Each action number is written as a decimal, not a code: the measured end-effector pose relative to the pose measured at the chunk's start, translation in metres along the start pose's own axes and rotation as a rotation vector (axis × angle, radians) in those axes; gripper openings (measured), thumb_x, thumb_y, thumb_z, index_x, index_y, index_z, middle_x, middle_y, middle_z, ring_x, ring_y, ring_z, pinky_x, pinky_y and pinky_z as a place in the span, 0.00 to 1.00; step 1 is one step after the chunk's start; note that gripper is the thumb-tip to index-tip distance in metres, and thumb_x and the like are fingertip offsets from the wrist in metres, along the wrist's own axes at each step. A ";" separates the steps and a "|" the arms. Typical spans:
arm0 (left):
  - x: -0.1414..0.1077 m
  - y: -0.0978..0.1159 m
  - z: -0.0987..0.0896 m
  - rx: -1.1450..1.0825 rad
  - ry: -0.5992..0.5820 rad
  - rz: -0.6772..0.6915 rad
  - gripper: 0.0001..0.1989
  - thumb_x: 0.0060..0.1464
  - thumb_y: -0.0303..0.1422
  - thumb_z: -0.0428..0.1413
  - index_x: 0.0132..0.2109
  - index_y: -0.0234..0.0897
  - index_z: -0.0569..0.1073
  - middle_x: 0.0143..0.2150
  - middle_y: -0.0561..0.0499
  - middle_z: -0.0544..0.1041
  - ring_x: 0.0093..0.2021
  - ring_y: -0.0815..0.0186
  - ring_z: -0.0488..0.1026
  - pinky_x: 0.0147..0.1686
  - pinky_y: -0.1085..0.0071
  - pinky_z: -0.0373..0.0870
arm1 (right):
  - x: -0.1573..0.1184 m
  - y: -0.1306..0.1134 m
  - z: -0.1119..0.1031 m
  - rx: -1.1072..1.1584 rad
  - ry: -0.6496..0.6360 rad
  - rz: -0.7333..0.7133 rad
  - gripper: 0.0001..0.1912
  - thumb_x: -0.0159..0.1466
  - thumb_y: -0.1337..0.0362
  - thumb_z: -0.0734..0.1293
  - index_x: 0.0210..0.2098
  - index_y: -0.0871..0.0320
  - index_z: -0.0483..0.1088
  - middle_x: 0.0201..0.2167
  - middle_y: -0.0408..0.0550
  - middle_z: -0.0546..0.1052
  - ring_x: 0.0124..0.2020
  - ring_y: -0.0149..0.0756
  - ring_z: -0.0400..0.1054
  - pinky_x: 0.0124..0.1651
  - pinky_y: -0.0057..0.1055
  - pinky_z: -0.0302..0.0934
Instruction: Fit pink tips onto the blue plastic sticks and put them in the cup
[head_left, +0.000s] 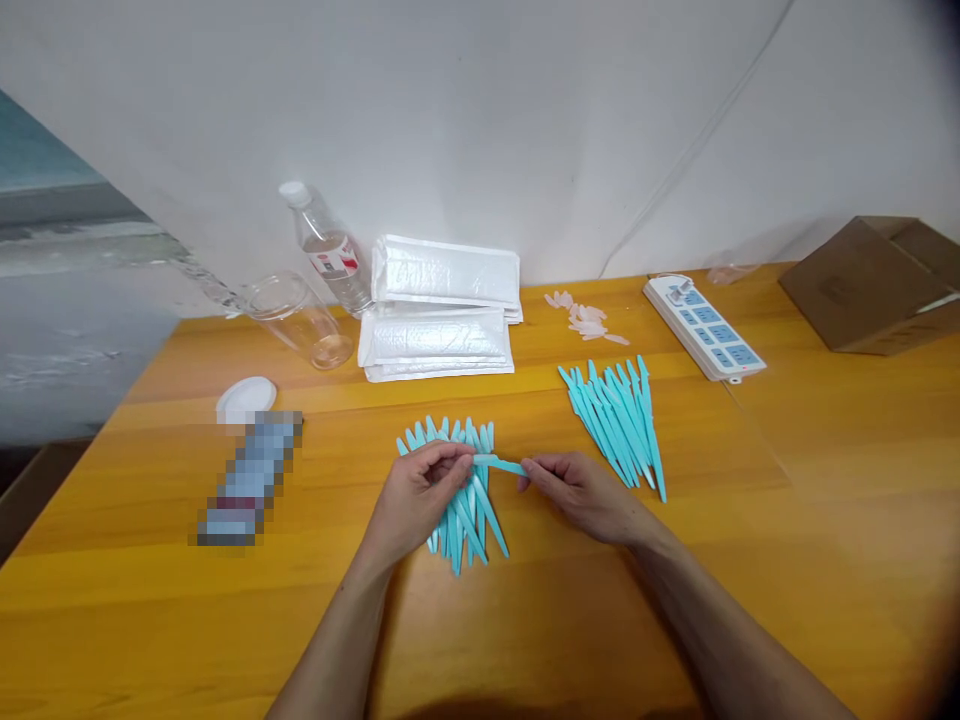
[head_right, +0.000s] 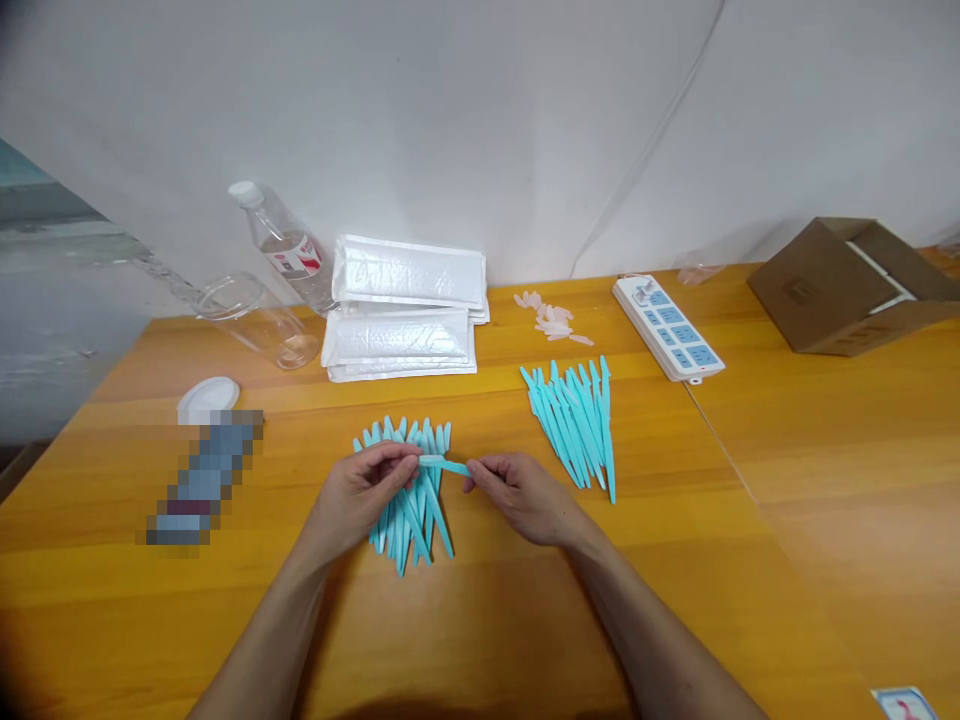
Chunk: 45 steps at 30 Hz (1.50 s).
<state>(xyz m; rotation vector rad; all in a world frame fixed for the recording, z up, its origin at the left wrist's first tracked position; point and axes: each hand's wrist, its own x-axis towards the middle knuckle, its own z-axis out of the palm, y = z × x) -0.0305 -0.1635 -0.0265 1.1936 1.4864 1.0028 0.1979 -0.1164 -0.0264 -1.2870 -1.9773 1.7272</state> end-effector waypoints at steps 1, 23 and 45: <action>0.000 0.001 0.000 -0.041 0.020 -0.016 0.14 0.57 0.42 0.59 0.43 0.36 0.78 0.33 0.50 0.78 0.31 0.69 0.73 0.33 0.75 0.70 | -0.001 -0.003 0.006 -0.019 0.006 -0.033 0.26 0.71 0.45 0.54 0.36 0.57 0.73 0.19 0.36 0.51 0.20 0.27 0.44 0.23 0.26 0.40; 0.047 0.037 -0.003 0.590 0.329 0.369 0.14 0.59 0.43 0.55 0.39 0.38 0.79 0.28 0.53 0.76 0.28 0.68 0.71 0.31 0.72 0.67 | -0.040 0.008 -0.014 -0.724 0.807 0.208 0.16 0.68 0.52 0.62 0.37 0.56 0.75 0.35 0.47 0.80 0.34 0.39 0.73 0.33 0.31 0.53; 0.296 0.079 0.125 1.217 -0.124 0.375 0.18 0.62 0.37 0.56 0.57 0.35 0.70 0.55 0.42 0.72 0.50 0.58 0.73 0.48 0.56 0.74 | -0.053 0.056 -0.100 -0.397 0.751 0.340 0.15 0.61 0.58 0.63 0.23 0.56 0.74 0.23 0.48 0.78 0.25 0.37 0.69 0.28 0.31 0.53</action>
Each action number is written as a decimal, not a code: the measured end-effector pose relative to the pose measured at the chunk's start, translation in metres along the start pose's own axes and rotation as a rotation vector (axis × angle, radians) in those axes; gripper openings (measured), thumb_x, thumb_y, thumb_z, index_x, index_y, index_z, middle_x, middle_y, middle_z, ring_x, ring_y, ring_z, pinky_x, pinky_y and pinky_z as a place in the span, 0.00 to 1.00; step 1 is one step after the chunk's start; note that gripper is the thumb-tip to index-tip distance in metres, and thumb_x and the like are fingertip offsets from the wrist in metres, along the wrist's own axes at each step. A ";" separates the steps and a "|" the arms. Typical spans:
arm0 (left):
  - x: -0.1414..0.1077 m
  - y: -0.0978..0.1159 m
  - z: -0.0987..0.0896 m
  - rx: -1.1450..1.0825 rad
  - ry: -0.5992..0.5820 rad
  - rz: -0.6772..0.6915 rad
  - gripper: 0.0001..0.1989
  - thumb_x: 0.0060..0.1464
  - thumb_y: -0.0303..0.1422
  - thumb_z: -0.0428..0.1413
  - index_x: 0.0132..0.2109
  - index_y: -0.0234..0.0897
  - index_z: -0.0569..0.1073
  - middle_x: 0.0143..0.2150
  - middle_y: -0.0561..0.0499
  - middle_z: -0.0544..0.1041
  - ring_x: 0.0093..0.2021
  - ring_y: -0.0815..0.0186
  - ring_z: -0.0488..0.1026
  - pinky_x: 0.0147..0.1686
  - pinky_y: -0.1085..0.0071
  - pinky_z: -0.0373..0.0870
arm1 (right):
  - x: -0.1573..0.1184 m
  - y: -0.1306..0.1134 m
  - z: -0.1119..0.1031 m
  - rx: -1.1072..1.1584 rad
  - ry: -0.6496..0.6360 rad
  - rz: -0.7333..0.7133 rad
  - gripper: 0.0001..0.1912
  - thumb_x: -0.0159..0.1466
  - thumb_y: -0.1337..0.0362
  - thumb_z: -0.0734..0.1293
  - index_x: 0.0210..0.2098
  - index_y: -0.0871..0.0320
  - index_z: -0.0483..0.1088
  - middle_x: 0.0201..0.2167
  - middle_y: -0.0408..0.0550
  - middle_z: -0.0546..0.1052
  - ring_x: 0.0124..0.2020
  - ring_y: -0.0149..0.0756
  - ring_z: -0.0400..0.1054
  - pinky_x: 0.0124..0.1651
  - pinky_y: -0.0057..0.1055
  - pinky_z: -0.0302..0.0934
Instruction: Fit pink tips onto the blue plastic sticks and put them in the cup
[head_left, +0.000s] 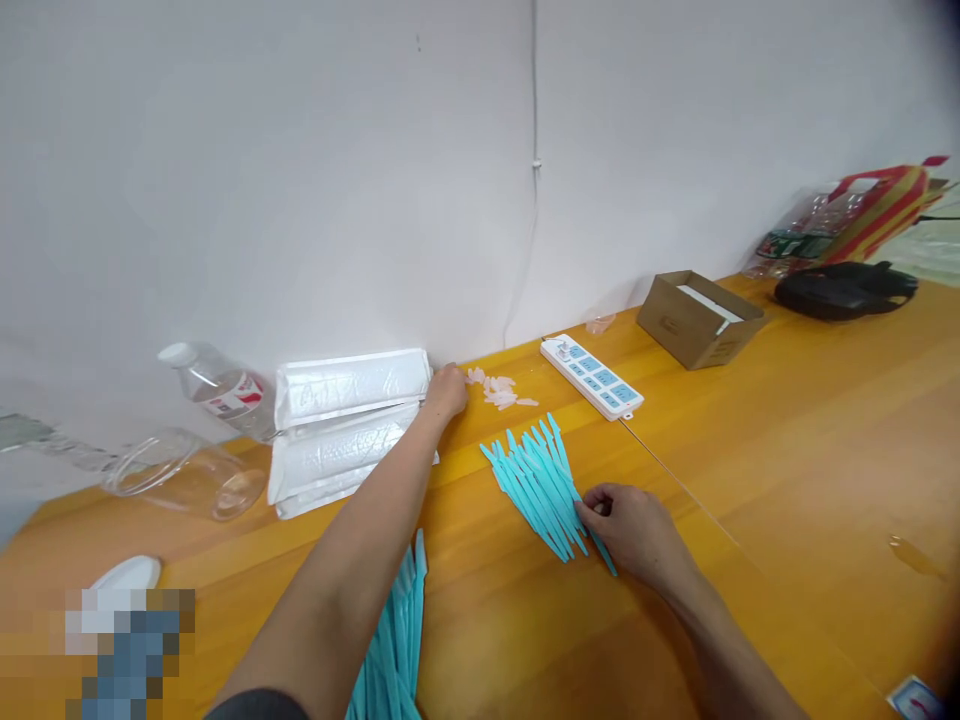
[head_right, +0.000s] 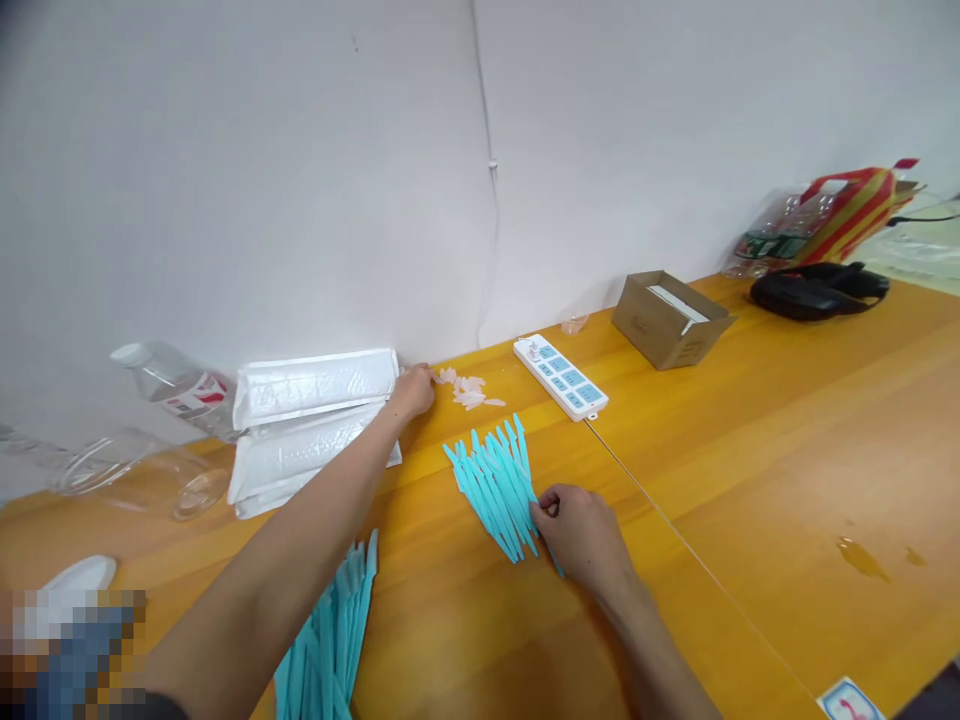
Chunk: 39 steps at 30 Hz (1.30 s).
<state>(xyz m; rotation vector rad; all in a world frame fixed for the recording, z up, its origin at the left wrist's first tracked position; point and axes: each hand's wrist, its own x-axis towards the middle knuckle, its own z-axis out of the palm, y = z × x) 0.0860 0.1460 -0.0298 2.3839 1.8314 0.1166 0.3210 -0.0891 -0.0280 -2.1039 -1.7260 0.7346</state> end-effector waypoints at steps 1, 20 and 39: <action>0.003 -0.001 0.000 0.019 -0.017 0.008 0.18 0.63 0.37 0.56 0.56 0.35 0.70 0.55 0.42 0.72 0.50 0.58 0.73 0.48 0.56 0.74 | 0.000 0.000 -0.001 0.026 -0.005 0.008 0.15 0.61 0.58 0.63 0.22 0.56 0.73 0.22 0.47 0.77 0.25 0.37 0.69 0.28 0.31 0.53; -0.059 0.007 -0.037 -0.101 -0.061 0.231 0.16 0.64 0.37 0.48 0.45 0.37 0.80 0.41 0.44 0.81 0.41 0.59 0.77 0.44 0.66 0.70 | -0.011 -0.019 -0.005 0.799 -0.259 0.020 0.23 0.58 0.45 0.70 0.39 0.59 0.71 0.27 0.39 0.68 0.19 0.22 0.55 0.21 0.24 0.48; -0.327 -0.044 -0.004 -1.441 0.310 -0.585 0.18 0.48 0.42 0.66 0.44 0.35 0.80 0.35 0.48 0.81 0.33 0.68 0.76 0.38 0.72 0.74 | -0.031 -0.096 0.058 0.553 -0.532 -0.337 0.20 0.63 0.48 0.65 0.37 0.58 0.79 0.29 0.44 0.77 0.30 0.33 0.66 0.32 0.28 0.57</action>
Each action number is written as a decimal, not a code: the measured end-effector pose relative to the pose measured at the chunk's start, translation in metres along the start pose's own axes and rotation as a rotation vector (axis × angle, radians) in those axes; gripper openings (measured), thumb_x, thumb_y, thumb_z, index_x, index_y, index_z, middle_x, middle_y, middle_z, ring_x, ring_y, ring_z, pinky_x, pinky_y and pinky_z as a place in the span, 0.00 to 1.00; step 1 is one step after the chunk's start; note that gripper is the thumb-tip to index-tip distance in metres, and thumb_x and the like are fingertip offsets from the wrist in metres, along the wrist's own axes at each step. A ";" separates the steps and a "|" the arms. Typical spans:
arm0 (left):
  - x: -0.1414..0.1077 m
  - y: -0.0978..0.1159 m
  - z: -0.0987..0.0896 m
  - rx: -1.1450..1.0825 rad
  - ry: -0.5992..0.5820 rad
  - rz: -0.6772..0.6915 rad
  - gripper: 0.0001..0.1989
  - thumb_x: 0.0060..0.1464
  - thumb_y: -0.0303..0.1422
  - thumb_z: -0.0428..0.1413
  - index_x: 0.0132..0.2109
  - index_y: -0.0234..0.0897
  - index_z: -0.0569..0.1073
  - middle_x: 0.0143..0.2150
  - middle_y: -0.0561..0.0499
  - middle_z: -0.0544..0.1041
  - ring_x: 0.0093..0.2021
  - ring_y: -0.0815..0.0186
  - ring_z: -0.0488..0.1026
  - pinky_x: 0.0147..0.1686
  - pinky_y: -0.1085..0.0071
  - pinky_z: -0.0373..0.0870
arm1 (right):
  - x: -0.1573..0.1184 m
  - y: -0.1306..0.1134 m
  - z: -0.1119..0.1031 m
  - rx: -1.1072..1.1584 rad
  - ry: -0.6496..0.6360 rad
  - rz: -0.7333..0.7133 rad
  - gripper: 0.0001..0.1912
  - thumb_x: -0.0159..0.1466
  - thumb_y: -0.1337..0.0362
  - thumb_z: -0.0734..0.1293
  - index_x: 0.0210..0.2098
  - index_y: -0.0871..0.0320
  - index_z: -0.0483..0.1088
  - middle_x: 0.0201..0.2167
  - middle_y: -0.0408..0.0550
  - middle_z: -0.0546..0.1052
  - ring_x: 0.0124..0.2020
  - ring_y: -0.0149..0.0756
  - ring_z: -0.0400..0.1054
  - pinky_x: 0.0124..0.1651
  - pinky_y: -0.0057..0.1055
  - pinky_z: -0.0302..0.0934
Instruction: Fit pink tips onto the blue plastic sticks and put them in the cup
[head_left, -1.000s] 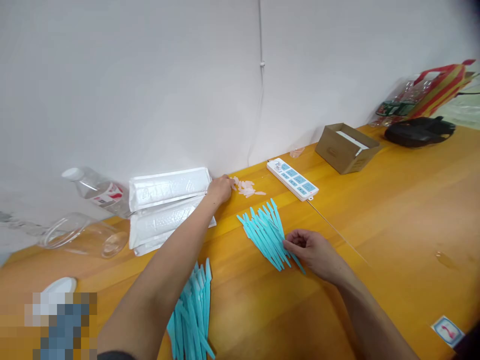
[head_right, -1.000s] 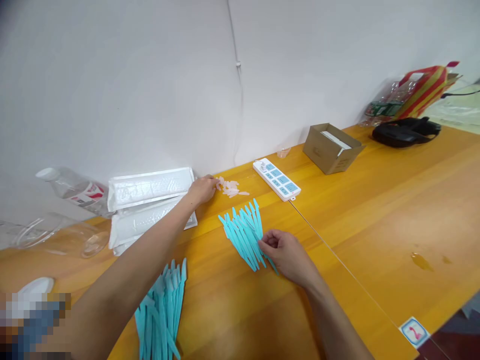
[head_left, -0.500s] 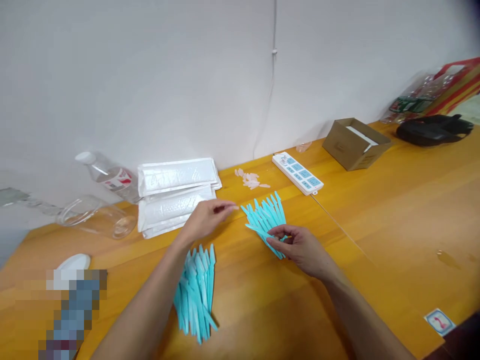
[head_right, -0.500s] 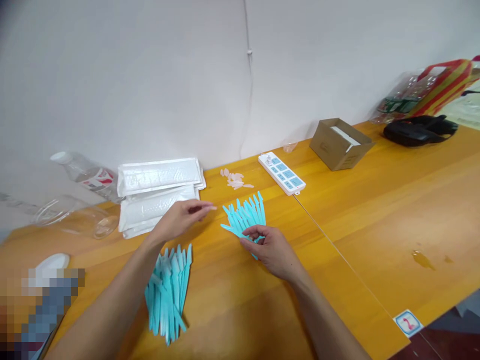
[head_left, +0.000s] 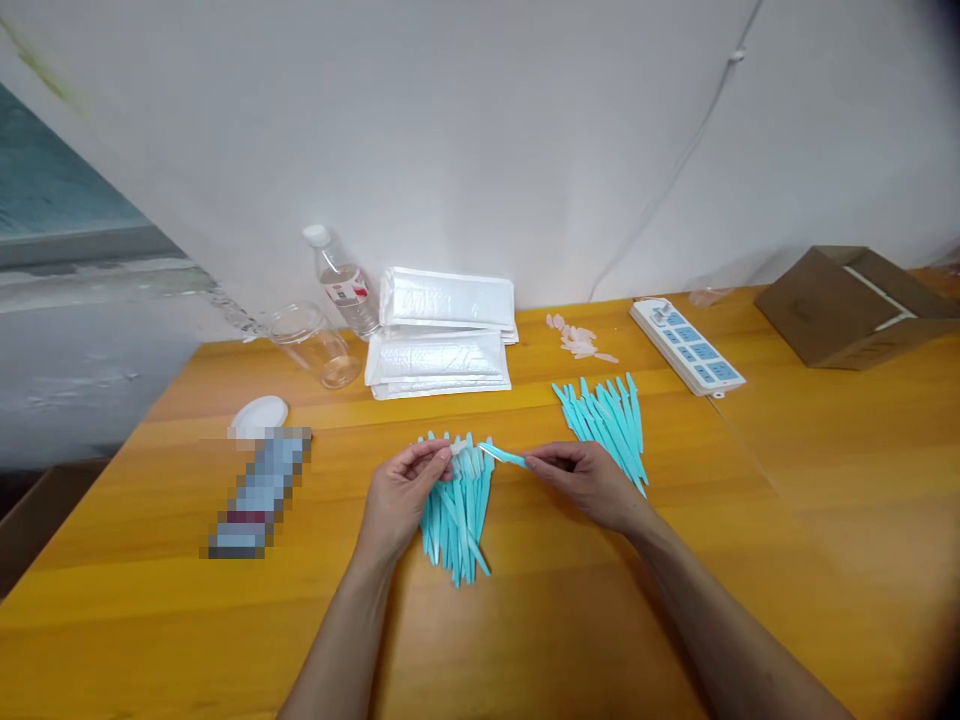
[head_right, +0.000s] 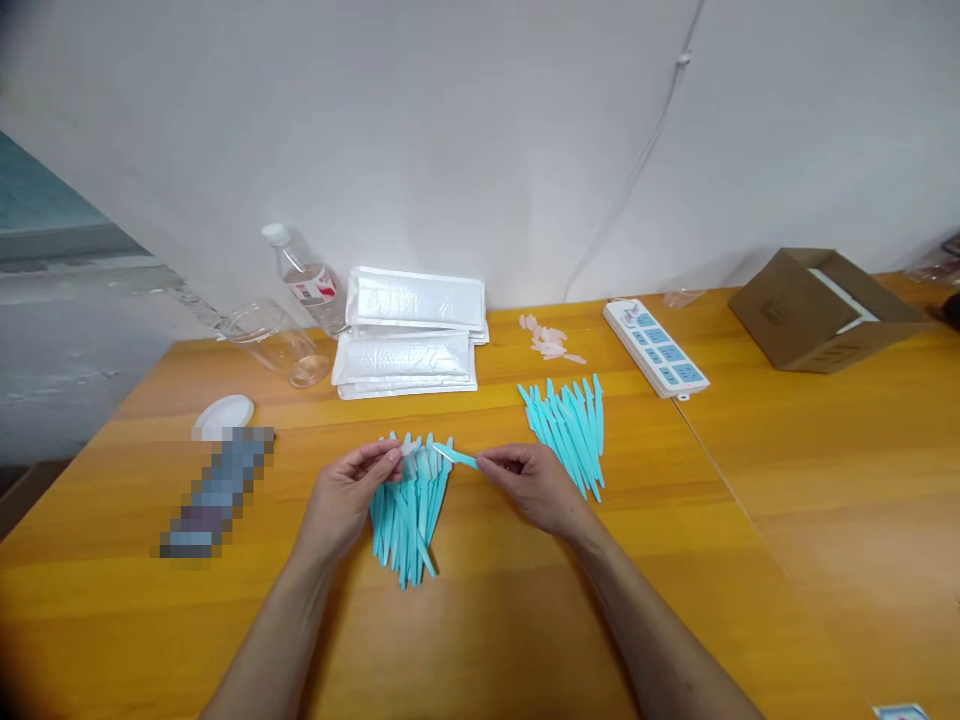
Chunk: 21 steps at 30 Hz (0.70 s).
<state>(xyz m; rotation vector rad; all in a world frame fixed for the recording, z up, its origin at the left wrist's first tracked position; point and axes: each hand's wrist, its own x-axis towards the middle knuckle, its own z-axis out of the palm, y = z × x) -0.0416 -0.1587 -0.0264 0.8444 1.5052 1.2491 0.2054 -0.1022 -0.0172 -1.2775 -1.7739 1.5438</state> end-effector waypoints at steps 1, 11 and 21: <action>0.000 0.000 0.000 0.006 0.005 0.000 0.18 0.48 0.42 0.66 0.44 0.35 0.80 0.34 0.49 0.81 0.32 0.68 0.76 0.37 0.72 0.74 | 0.000 0.000 0.001 -0.014 0.020 -0.013 0.20 0.63 0.48 0.66 0.37 0.57 0.80 0.31 0.44 0.78 0.32 0.35 0.67 0.34 0.29 0.58; -0.002 -0.001 0.004 -0.003 0.033 -0.003 0.19 0.49 0.43 0.66 0.43 0.35 0.80 0.32 0.49 0.81 0.32 0.68 0.76 0.38 0.71 0.74 | -0.003 0.008 0.012 0.072 -0.056 0.045 0.25 0.65 0.44 0.62 0.44 0.57 0.78 0.21 0.39 0.67 0.22 0.27 0.55 0.24 0.25 0.48; -0.009 0.002 0.007 0.190 -0.106 0.089 0.16 0.56 0.43 0.60 0.45 0.36 0.79 0.34 0.49 0.79 0.34 0.67 0.74 0.36 0.72 0.72 | -0.008 0.010 0.006 0.087 -0.234 0.138 0.27 0.66 0.41 0.60 0.40 0.59 0.76 0.16 0.33 0.48 0.17 0.25 0.39 0.20 0.26 0.32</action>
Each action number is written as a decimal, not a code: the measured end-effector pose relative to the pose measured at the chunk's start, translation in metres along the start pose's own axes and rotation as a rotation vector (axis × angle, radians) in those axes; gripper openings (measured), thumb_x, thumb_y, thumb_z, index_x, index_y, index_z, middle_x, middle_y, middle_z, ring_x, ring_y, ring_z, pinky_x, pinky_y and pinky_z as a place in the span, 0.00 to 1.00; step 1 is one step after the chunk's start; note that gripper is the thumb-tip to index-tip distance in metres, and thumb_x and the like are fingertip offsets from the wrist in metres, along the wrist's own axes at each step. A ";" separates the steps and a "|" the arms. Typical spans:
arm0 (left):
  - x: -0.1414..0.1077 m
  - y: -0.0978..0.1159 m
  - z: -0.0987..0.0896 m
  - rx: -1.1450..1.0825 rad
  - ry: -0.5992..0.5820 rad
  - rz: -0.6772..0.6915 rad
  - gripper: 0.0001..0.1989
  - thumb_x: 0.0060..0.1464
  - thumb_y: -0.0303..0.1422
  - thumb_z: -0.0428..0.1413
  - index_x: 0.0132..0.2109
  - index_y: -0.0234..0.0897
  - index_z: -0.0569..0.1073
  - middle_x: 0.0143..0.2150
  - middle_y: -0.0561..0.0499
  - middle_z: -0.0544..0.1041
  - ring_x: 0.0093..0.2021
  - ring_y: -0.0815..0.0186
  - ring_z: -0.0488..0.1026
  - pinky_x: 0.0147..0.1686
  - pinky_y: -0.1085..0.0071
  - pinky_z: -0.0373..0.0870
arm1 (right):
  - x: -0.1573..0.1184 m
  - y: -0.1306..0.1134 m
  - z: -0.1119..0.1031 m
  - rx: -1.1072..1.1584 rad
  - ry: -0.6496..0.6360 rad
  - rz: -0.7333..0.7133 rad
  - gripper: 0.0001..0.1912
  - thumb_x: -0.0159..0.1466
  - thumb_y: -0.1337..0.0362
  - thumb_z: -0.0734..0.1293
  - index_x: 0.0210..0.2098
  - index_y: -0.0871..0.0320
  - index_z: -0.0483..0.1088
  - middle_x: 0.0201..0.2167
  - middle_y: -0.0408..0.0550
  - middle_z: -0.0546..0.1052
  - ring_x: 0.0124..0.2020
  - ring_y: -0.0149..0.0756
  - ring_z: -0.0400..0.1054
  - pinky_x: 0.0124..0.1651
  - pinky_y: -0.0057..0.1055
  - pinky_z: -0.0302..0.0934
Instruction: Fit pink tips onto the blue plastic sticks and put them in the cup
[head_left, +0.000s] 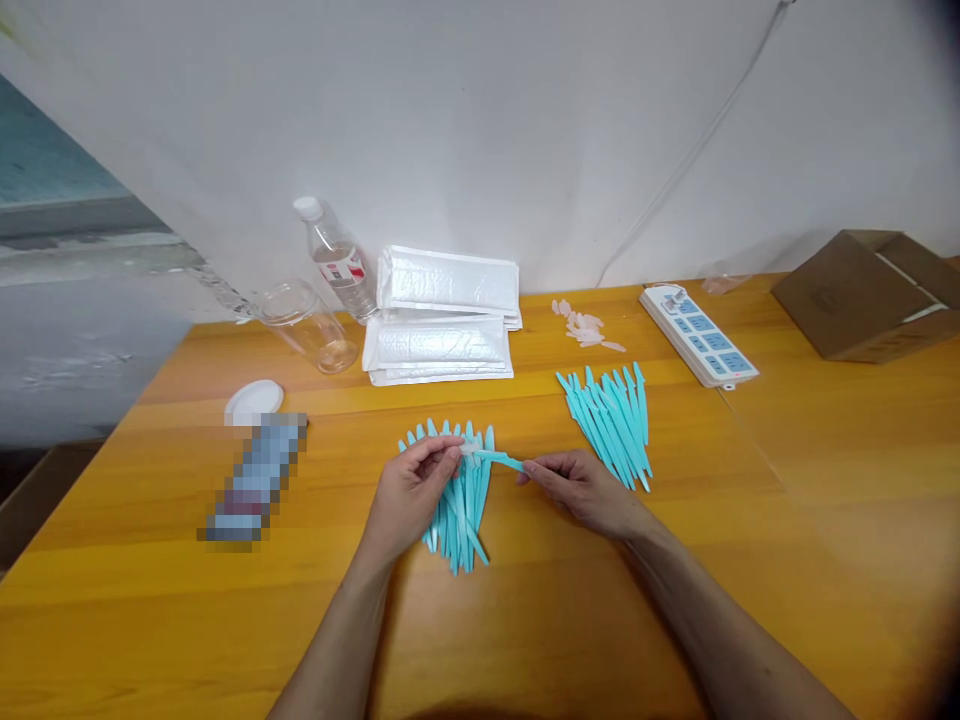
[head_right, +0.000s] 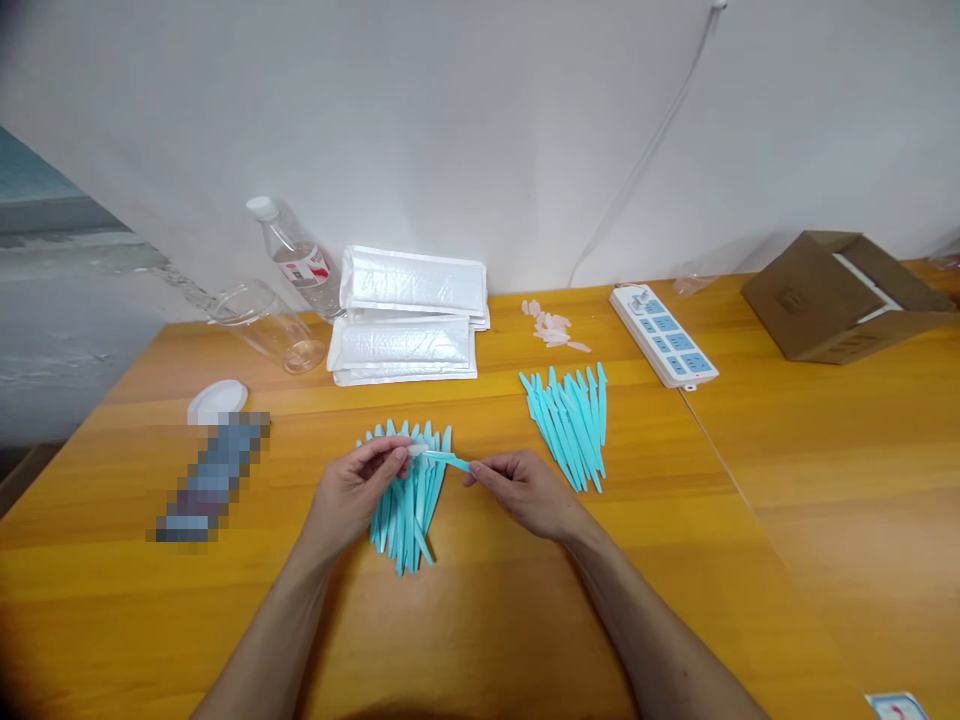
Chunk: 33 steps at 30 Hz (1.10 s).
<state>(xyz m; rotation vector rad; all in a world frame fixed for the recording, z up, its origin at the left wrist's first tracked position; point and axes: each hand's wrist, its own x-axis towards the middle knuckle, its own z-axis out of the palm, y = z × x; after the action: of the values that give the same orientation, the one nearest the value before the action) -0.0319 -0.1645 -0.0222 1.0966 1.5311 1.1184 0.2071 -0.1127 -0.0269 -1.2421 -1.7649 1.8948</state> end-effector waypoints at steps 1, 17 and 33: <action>-0.001 0.000 0.000 0.021 -0.009 0.002 0.16 0.56 0.43 0.60 0.45 0.36 0.79 0.34 0.49 0.79 0.34 0.67 0.74 0.35 0.73 0.71 | 0.000 0.001 0.000 -0.014 0.002 -0.005 0.27 0.66 0.42 0.60 0.40 0.59 0.76 0.16 0.33 0.47 0.18 0.25 0.39 0.21 0.27 0.32; -0.018 -0.002 -0.006 0.412 0.305 0.072 0.23 0.56 0.47 0.58 0.51 0.36 0.73 0.43 0.44 0.79 0.43 0.57 0.77 0.45 0.60 0.74 | 0.003 -0.009 0.056 -0.499 0.280 -0.195 0.27 0.72 0.52 0.55 0.23 0.59 0.69 0.18 0.40 0.64 0.21 0.28 0.54 0.27 0.29 0.42; -0.044 -0.031 0.002 0.931 0.184 0.196 0.33 0.66 0.44 0.44 0.71 0.30 0.51 0.72 0.35 0.52 0.73 0.50 0.45 0.68 0.43 0.45 | -0.020 -0.004 0.037 -0.932 0.504 -0.105 0.23 0.72 0.54 0.56 0.27 0.56 0.72 0.28 0.47 0.80 0.29 0.35 0.73 0.30 0.31 0.49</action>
<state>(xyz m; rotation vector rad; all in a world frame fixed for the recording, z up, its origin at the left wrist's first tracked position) -0.0260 -0.2123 -0.0450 1.8158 2.2113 0.6067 0.1909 -0.1509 -0.0190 -1.6381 -2.3716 0.5404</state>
